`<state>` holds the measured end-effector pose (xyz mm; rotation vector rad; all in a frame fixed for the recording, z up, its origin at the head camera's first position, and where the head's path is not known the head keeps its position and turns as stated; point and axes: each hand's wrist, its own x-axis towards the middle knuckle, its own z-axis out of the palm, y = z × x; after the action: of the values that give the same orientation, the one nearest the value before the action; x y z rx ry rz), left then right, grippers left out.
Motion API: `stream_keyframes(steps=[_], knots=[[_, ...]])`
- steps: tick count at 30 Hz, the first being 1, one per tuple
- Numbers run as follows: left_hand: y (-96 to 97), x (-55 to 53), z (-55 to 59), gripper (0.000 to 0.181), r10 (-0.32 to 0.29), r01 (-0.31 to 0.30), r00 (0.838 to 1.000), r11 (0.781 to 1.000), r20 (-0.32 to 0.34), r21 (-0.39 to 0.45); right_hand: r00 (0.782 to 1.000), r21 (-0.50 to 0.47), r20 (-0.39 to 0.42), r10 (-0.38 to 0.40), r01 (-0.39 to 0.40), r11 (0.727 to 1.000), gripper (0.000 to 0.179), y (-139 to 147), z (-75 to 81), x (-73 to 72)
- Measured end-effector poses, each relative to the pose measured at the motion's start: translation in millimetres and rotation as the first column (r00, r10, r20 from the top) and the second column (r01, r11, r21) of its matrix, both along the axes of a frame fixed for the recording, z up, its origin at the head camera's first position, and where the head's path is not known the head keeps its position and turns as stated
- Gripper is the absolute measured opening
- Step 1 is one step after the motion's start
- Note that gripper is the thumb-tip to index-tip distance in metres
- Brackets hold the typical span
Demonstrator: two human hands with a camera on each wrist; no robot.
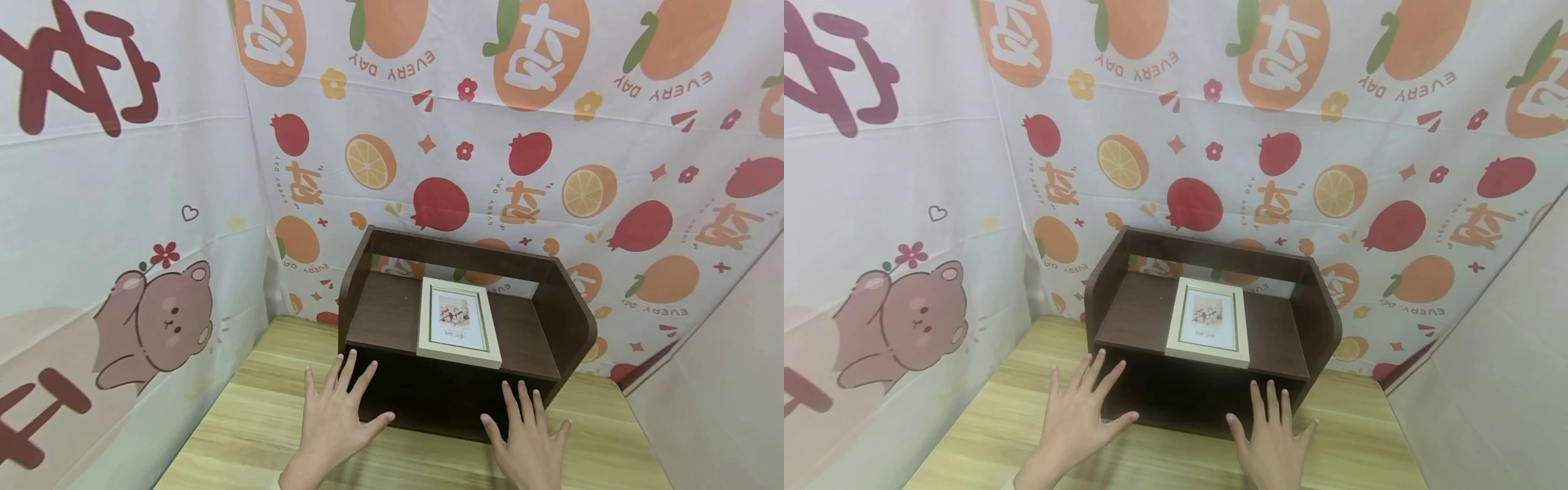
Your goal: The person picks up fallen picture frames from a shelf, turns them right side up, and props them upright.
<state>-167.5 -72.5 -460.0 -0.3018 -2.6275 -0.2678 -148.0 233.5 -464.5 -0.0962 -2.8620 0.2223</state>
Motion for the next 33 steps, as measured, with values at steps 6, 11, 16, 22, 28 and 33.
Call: stream_keyframes(steps=[6,11,16,22,28,33], knots=[[-0.7,-0.1,-0.9,0.084,0.005,-0.005,1.000,1.000,0.012,-0.007,1.000,-0.001,0.011,0.001,-0.001,1.000,0.075,-0.4,1.9,-0.5],[0.2,0.0,0.5,0.084,0.003,-0.003,1.000,1.000,-0.001,-0.020,1.000,0.009,-0.016,0.007,-0.006,1.000,0.074,0.0,2.9,-0.6],[0.5,0.2,3.6,0.083,-0.006,0.005,1.000,1.000,-0.022,-0.026,0.997,0.040,-0.081,0.019,-0.016,0.999,0.073,0.8,3.1,-2.3],[0.0,0.4,8.0,0.081,-0.025,0.024,0.998,0.999,-0.056,-0.022,0.991,0.050,-0.128,0.043,-0.037,0.998,0.071,0.3,7.2,-3.0],[2.2,-1.6,16.0,0.078,-0.062,0.062,0.992,0.998,-0.112,0.000,0.984,0.041,-0.170,0.059,-0.052,0.998,0.069,-0.5,16.8,-2.3],[7.0,-4.3,25.0,0.072,-0.109,0.114,0.981,0.993,-0.160,0.022,0.974,0.039,-0.214,0.079,-0.072,0.997,0.067,-0.6,28.0,-4.8]])
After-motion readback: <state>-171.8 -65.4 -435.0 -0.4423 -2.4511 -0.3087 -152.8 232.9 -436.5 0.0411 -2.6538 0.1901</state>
